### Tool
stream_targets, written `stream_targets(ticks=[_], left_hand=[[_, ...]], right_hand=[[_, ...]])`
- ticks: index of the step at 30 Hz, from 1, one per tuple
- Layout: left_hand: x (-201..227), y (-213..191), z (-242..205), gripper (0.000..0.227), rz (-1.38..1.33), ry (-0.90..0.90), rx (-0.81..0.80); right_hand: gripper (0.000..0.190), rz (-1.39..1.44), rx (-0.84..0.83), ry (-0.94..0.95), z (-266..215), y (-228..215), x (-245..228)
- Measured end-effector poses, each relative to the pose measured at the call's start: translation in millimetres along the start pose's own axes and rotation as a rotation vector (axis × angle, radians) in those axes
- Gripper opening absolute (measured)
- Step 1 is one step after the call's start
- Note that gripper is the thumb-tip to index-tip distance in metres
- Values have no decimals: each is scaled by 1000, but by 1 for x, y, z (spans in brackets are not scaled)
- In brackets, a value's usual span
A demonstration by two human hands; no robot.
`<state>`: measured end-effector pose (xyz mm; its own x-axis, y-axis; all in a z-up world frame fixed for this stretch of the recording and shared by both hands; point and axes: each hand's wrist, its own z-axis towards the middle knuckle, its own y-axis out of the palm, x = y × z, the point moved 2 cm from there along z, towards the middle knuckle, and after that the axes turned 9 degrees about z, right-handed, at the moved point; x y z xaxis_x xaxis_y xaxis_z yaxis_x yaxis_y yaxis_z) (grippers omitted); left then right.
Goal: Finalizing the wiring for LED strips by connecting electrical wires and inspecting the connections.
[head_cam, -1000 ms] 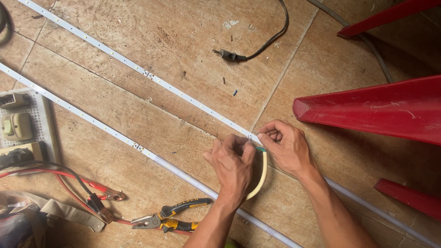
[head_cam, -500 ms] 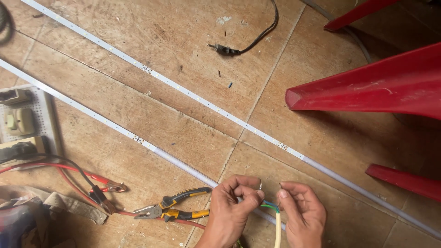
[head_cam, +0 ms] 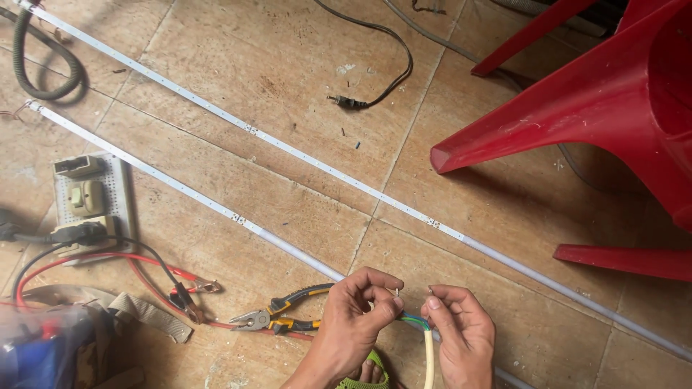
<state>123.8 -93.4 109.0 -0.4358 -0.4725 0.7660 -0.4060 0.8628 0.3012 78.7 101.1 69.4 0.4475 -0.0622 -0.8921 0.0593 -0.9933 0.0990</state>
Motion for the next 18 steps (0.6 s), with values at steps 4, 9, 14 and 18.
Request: stream_targets(ticks=[4, 9, 14, 18], left_hand=[[-3, -5, -6, 19, -36, -30, 17], [-6, -18, -13, 14, -7, -23, 90], [-4, -22, -16, 10, -34, -47, 90], [-7, -22, -15, 11, -64, -52, 77]], right_hand=[[22, 25, -3, -11, -4, 8, -5], [21, 18, -21, -4, -7, 18, -7], [21, -13, -29, 17, -7, 19, -5], [20, -15, -24, 12, -10, 22, -9]])
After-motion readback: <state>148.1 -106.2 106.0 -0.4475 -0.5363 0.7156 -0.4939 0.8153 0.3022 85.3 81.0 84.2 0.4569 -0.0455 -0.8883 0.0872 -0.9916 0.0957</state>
